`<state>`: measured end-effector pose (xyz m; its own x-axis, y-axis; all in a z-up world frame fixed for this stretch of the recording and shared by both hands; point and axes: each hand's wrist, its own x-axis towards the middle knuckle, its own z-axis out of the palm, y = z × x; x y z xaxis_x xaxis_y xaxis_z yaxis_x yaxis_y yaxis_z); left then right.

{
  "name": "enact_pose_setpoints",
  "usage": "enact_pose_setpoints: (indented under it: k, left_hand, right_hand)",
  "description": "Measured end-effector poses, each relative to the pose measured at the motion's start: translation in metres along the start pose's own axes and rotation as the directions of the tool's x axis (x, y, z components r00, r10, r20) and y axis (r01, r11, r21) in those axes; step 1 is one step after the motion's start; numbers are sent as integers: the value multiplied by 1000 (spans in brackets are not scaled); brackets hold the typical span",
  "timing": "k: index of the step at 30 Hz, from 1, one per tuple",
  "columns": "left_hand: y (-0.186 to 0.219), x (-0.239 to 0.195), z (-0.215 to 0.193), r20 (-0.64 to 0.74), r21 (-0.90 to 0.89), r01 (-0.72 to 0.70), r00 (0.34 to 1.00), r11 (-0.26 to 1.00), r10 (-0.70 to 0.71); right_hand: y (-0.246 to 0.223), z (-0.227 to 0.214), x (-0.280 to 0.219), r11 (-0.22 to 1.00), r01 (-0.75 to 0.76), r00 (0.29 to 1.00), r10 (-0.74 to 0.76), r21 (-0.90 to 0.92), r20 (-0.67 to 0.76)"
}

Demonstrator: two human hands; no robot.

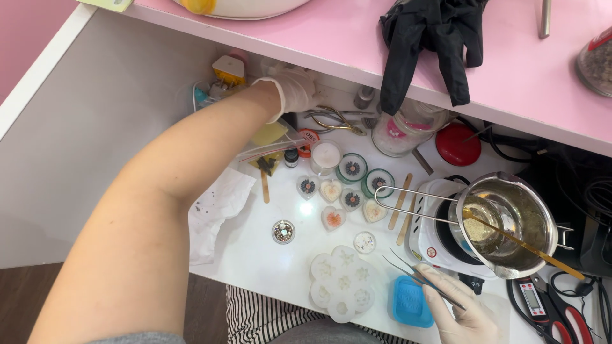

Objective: The person selects small containers of glitter and sequins from a green basket, then uses tweezers to place individual pieces into a flower-shaped silicone mold. The person handles multiple small containers and carefully arranges the decorative elements within the mold cavities.

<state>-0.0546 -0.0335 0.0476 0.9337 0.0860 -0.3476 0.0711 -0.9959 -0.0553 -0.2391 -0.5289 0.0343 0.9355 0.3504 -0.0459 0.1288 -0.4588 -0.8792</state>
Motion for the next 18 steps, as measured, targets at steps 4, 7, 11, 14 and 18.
enact_pose_setpoints:
  k: [4,7,11,14,18]
  left_hand:
    - [-6,-7,-9,-79,-257,107,988,961,-131]
    - [-9,-31,-24,-87,-453,103,983,885,-159]
    - [-24,-74,-40,-33,-846,19,996,533,-88]
    - [-18,-168,-71,121,-915,184,974,359,-192]
    - [-22,-265,-61,55,-897,151,970,414,-235]
  right_hand:
    - [3,-2,-5,998,-60,997,59,-6,-46]
    - [3,-1,-8,998,-64,996,64,2,-63]
    - [2,-3,-7,999,-40,999,41,30,-23]
    - [1,-4,-1,1000,-24,998,24,7,59]
    - [-9,3,3,1000,16,998,-17,22,57]
